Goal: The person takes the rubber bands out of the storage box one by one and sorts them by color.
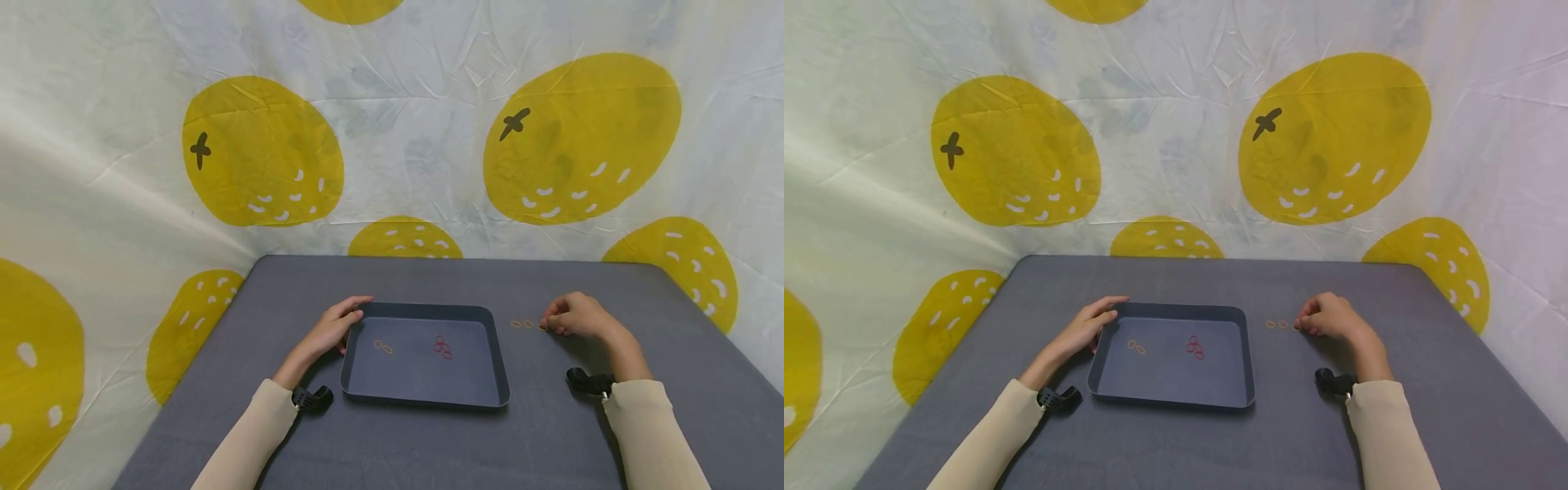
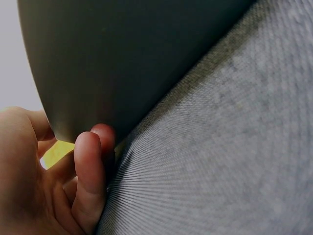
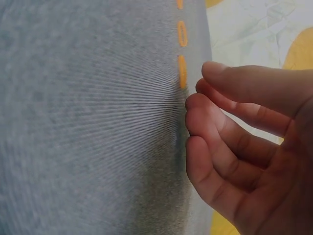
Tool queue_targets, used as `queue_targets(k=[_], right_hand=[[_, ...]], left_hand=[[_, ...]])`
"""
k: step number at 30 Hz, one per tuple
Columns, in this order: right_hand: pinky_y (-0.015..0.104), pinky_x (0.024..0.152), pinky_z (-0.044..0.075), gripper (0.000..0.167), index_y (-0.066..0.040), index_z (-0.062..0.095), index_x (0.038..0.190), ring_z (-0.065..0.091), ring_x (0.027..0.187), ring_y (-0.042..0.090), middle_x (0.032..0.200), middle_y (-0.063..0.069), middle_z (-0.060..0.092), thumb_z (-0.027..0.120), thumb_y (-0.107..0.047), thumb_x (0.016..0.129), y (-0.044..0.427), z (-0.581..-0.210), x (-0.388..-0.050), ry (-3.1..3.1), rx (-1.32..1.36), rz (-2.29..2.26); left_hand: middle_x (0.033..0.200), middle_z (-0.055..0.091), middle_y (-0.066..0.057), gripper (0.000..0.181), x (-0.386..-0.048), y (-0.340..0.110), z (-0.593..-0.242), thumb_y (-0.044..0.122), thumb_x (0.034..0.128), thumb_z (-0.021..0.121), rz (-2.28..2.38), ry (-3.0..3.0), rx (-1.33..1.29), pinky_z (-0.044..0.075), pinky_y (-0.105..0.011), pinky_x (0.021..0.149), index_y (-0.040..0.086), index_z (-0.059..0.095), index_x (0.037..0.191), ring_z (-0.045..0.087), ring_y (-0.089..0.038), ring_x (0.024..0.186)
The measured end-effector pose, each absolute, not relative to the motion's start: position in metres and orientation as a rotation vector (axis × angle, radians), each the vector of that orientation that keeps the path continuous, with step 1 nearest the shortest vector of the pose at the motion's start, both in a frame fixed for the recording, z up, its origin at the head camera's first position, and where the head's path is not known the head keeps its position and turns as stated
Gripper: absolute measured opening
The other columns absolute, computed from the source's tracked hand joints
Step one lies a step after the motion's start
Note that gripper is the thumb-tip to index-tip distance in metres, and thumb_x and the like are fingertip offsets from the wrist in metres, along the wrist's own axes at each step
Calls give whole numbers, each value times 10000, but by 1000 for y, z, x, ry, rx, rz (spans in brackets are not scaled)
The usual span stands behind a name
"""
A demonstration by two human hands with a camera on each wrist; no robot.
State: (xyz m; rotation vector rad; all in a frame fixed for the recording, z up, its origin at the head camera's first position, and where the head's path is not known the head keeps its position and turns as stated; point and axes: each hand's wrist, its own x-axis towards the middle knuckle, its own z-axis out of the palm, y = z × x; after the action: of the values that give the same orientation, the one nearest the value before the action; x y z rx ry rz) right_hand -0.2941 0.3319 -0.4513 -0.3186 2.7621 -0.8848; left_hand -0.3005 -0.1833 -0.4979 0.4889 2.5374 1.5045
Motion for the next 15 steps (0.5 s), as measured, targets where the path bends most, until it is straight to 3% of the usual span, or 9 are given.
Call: queue_targets(k=[8, 15], right_hand=[[279, 638, 553, 219, 18, 746, 997, 614, 740, 141, 818, 45, 706, 708, -197, 974, 330, -442, -293, 2778, -327, -898], [270, 604, 472, 257, 22, 743, 1033, 585, 705, 116, 811, 46, 705, 687, -226, 993, 328, -429, -293, 2818, -359, -897]], left_hand=[[740, 490, -71, 389, -300, -182, -497, 287, 1108, 480, 1513, 2543, 471, 549, -422, 432, 359, 554, 1484, 487, -184, 414], [730, 488, -59, 379, -300, -181, -496, 282, 1108, 485, 1509, 2552, 448, 550, -416, 431, 389, 563, 1463, 487, -177, 413]])
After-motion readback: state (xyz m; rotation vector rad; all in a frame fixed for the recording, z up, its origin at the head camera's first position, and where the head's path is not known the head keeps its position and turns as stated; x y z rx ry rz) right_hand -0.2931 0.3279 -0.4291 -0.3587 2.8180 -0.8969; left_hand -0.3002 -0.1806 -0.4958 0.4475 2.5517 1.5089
